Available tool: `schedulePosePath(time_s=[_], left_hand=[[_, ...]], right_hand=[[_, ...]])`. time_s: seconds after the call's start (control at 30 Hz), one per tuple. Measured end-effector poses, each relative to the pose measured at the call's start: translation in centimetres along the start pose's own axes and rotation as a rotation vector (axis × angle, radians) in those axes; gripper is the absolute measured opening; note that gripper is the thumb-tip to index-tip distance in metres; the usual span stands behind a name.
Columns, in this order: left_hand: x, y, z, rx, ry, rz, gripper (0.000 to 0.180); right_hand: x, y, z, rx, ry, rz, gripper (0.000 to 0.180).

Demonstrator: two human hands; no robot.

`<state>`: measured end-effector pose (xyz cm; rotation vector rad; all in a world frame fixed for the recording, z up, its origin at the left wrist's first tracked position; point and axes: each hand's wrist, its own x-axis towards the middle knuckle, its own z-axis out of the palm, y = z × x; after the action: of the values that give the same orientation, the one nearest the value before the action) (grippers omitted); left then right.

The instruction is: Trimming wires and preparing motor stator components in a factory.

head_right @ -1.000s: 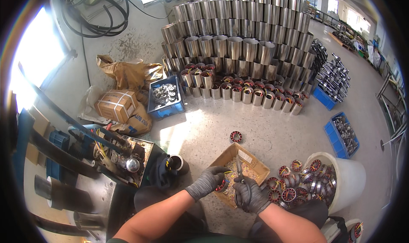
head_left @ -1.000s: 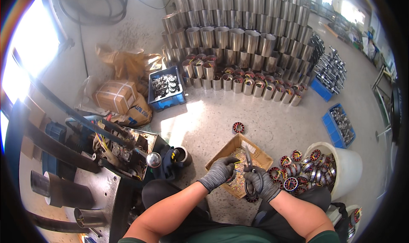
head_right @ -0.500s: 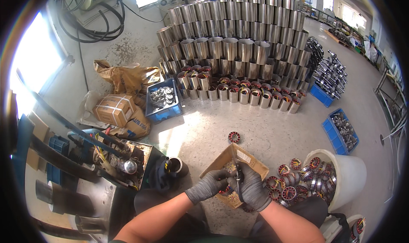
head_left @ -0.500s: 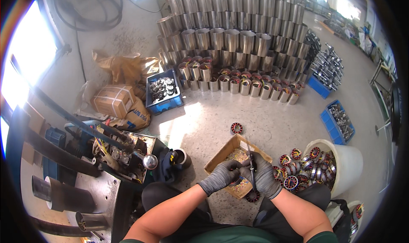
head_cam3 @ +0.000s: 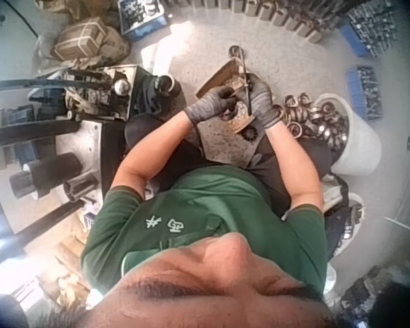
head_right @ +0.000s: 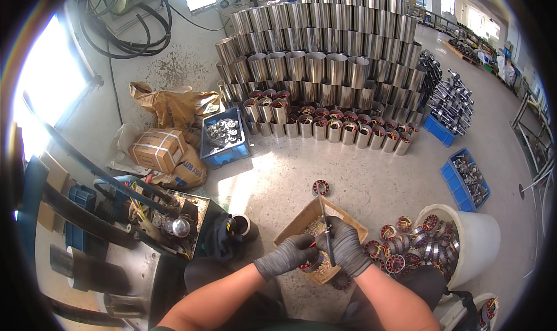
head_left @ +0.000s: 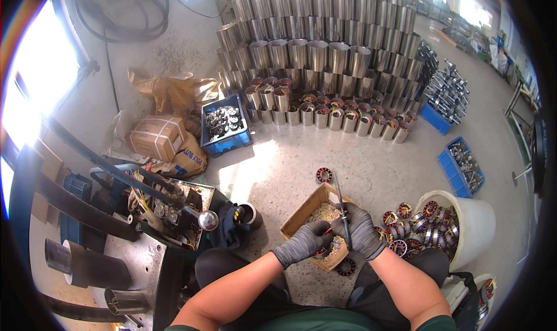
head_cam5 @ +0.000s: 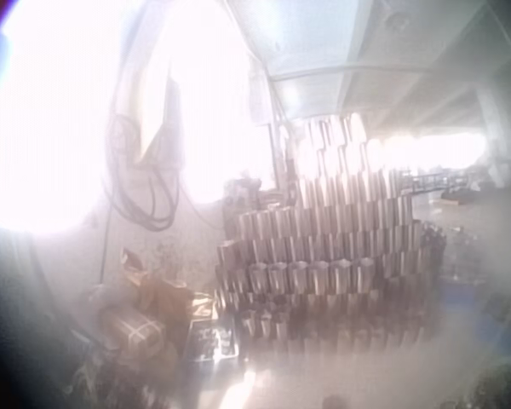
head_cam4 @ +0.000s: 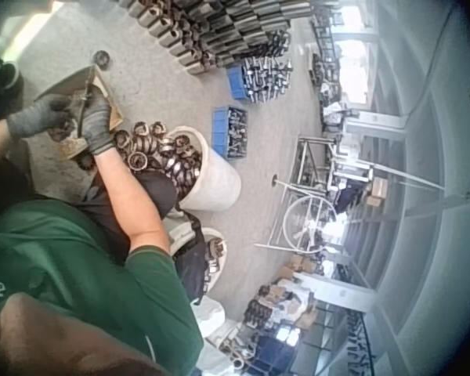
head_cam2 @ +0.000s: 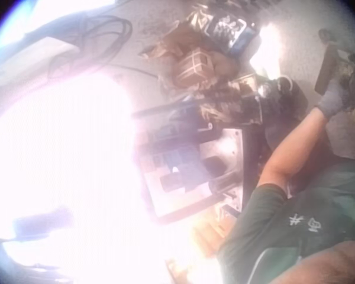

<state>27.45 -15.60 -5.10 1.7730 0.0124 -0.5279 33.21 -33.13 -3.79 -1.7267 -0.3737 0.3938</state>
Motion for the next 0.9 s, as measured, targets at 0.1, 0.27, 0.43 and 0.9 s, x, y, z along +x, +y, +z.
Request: schedulePosePath(time_s=[0.1, 0.27, 0.43, 0.9], left_hand=[[-0.5, 0.3, -0.7, -0.271, -0.034, -0.028, 0.022], [-0.8, 1.1, -0.5, -0.36, -0.024, -0.104, 0.023], [-0.1, -1.1, -0.1, -0.291, 0.166, -0.086, 0.02], [1.6, -2.7, -0.5, -0.094, 0.226, -0.055, 0.024]], right_hand=[[0.5, 0.5, -0.7, 0.363, -0.026, 0.118, 0.04], [0.0, -1.3, -0.6, 0.34, 0.021, 0.317, 0.044], [-0.8, -2.5, -0.7, 0.497, -0.035, 0.428, 0.046], [-3.3, -0.9, 0.0, 0.488, -0.305, 0.747, 0.021]])
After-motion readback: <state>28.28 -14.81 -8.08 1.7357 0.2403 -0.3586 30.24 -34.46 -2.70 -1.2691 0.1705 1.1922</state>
